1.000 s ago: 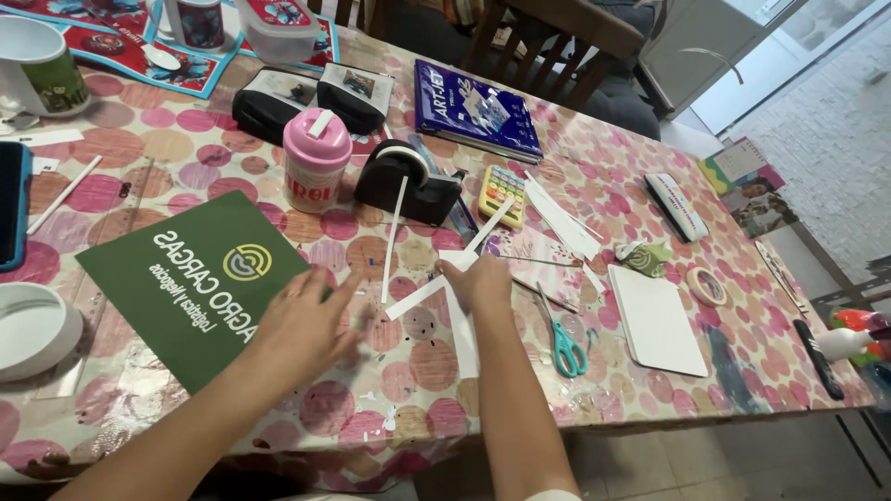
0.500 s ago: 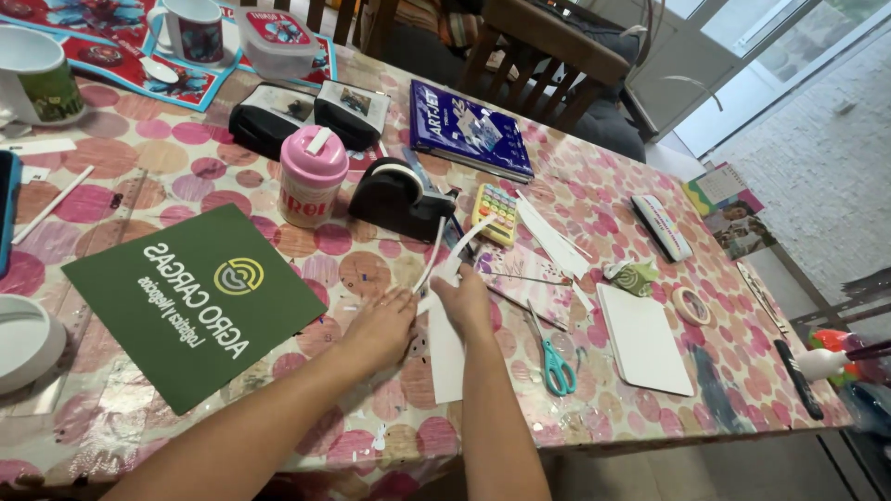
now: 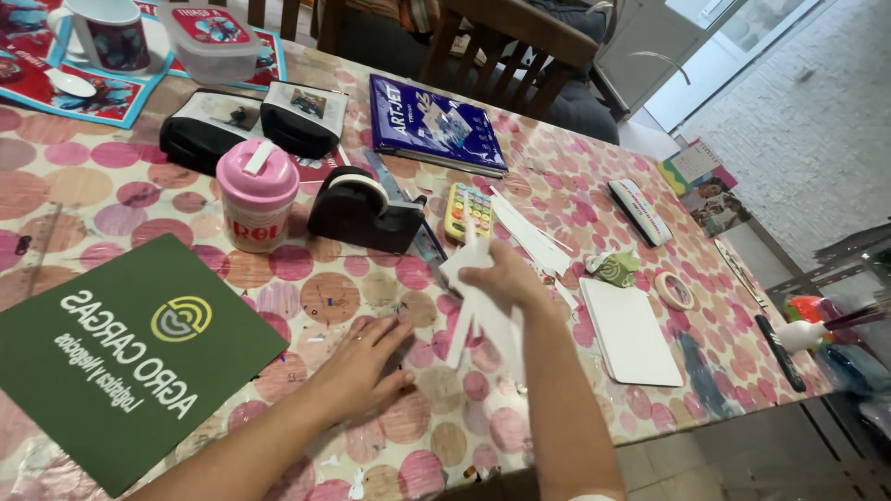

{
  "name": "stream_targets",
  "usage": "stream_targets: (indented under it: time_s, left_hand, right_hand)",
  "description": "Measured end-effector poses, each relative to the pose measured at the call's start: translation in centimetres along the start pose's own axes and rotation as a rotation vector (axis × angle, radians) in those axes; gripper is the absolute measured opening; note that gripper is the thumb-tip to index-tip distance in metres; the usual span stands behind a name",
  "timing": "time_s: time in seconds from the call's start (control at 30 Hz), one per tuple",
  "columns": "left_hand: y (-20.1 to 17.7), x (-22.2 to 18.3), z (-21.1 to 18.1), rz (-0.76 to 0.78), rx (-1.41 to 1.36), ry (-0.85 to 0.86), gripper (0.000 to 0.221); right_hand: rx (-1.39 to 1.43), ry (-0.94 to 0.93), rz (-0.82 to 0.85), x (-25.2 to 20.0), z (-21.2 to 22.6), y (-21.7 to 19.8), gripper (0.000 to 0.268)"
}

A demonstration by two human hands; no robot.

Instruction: Cutting a printed logo from a sheet of paper and aligning it on a heat press for transfer.

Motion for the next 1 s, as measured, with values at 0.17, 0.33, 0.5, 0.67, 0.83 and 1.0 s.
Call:
stream_targets:
  time_s: [0.17,0.33,0.5,0.67,0.83,1.0]
  left_hand:
    - [1.4,1.0,1.4,-0.039,0.012,0.041,0.076]
    - [4.1,2.4,4.3,-0.257,0.068,0.255,0.075]
    - [5.0,2.7,5.9,-0.283,0.153,0.37,0.08]
    - [6.6,3.9,8.1,-0.298,0.174,0.381,0.078]
    - [6.0,3.5,7.5,-0.3,0.12,0.332,0.073]
    - [5.9,3.2,6.9,-0.312,0.227,0.382,0.08]
  right_hand:
    - [-0.354,-0.11,-0.235,15.3,-4.7,-8.3,0.046]
    - [-0.529,-0.073,-0.233,23.8,-6.6,-11.5,0.093]
    - [-0.426,-0.062,-0.119,24.0,-4.7,-10.3,0.09]
    - [-0.153,-0.221,-0.243,28.4,-7.4,-10.4,0.068]
    - [0.022,0.075,-0.653,27.5,-12.8,-13.5,0.029]
    - [-0.159,0.322,-0.776,37.6,-27.1,-12.0,0.057]
Point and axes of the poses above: each hand's wrist, its own x-axis towards the middle knuckle, its own y-axis out of the palm, z = x × y, the point moved 1 cm from there along x, towards the middle knuckle, and after that the axes turned 6 degrees about y, right-handed, at the moved point
